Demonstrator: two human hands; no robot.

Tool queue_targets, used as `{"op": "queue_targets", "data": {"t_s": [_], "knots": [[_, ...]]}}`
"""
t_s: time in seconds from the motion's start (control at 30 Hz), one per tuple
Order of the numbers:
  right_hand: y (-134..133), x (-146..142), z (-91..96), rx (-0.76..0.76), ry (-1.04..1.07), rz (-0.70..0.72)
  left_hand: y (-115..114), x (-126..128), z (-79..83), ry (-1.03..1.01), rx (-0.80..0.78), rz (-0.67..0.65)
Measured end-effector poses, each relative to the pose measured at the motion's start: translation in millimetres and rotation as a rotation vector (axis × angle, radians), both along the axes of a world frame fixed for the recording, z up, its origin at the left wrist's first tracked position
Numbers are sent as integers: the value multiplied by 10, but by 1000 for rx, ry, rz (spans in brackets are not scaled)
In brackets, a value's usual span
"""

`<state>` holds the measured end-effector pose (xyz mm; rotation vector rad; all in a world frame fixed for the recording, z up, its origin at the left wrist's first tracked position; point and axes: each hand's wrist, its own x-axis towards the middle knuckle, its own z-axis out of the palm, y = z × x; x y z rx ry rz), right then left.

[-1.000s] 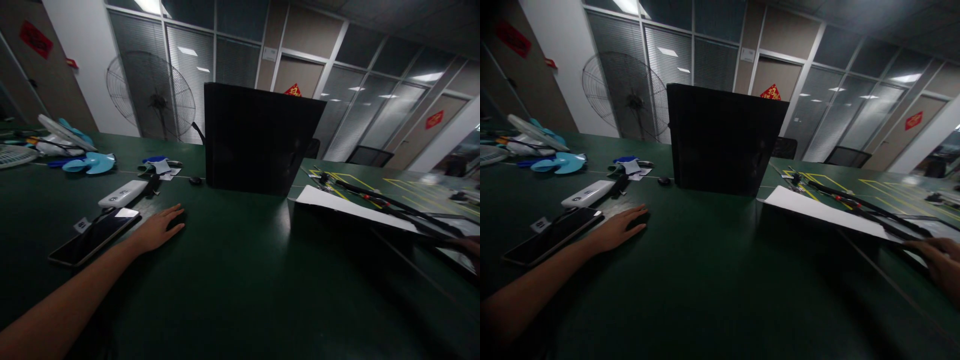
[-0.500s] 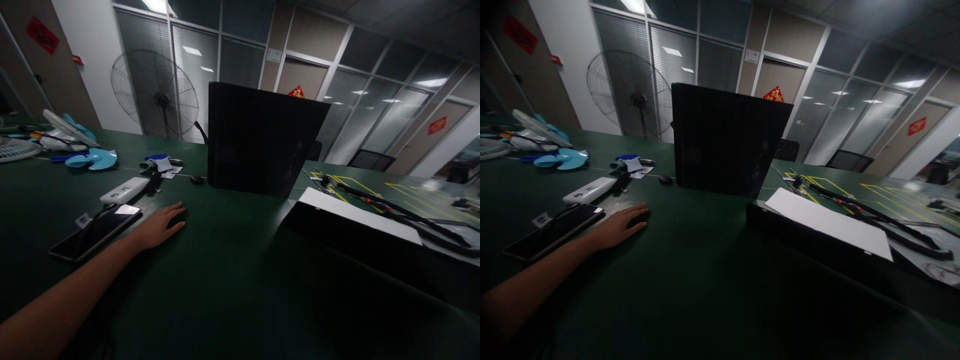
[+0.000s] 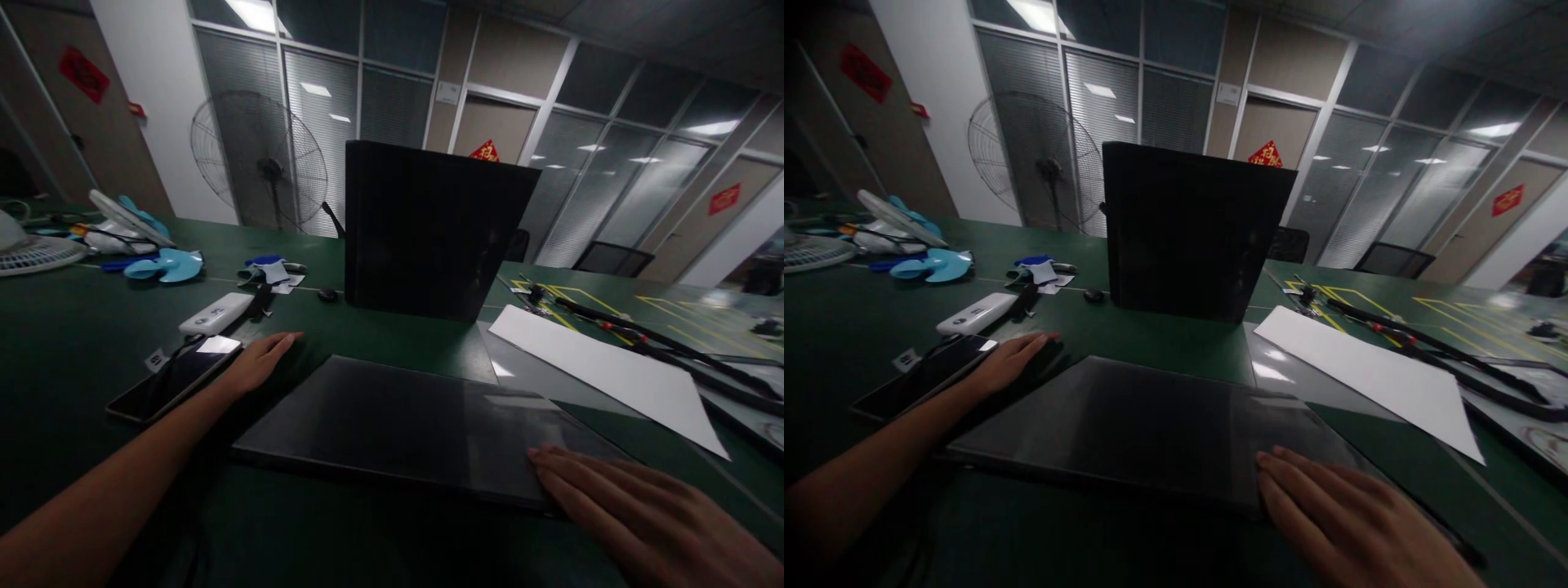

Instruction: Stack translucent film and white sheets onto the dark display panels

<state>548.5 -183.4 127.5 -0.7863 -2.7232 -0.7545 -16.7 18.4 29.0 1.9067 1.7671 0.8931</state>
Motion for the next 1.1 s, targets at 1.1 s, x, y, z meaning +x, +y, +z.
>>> {"op": "queue_targets", "data": {"t_s": [1.1], "knots": [[2463,721,-1184,-410,243,-949,-217,307,-35,647,-167,-17]]}}
